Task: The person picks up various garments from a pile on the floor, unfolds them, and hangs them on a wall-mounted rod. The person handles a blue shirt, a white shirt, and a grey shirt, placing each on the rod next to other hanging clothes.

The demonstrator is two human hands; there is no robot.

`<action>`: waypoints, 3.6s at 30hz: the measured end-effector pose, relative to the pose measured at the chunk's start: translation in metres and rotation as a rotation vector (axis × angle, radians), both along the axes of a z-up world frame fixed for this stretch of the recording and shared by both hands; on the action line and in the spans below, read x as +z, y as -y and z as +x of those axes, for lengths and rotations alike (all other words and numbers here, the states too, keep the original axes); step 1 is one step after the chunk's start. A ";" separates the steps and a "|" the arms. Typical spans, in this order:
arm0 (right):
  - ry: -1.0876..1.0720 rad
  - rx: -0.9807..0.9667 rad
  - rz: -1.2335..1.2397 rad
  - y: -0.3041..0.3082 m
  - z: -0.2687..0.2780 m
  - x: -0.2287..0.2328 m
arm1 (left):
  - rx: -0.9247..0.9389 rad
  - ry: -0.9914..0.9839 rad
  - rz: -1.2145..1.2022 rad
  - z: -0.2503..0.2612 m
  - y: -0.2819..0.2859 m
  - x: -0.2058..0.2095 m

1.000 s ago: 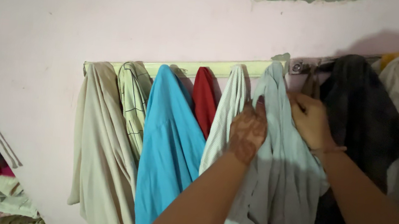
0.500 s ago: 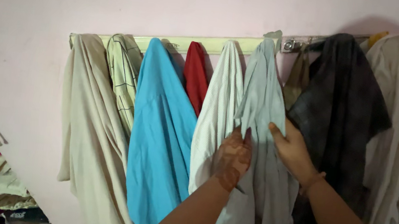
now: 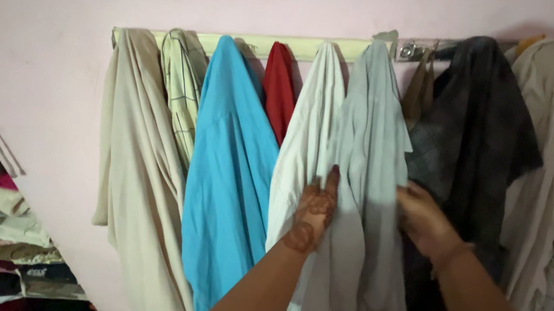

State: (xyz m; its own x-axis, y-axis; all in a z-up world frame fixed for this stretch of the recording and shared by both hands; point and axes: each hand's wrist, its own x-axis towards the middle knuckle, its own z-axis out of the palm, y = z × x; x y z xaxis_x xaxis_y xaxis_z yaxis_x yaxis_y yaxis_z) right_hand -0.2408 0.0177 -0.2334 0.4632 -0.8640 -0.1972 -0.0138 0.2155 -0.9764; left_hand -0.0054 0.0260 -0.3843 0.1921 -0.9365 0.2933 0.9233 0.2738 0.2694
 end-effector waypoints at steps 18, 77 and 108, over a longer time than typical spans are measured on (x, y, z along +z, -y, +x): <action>-0.407 -0.479 -0.943 -0.111 0.016 -0.074 | -0.027 -0.071 -0.253 -0.032 -0.055 -0.100; 0.097 0.033 0.436 -0.101 -0.057 -0.196 | 0.151 0.324 0.432 -0.045 -0.163 -0.133; -0.183 -0.054 0.057 -0.135 -0.030 -0.169 | -0.148 0.424 0.332 -0.040 -0.181 -0.156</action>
State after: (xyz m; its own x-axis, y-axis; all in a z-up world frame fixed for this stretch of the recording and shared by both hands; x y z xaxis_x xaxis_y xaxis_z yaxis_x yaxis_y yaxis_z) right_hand -0.2704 0.1529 -0.4024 0.3682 -0.8719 -0.3227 -0.1764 0.2753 -0.9450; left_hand -0.0451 0.2074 -0.5404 -0.0195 -0.9998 0.0012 0.7375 -0.0135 0.6753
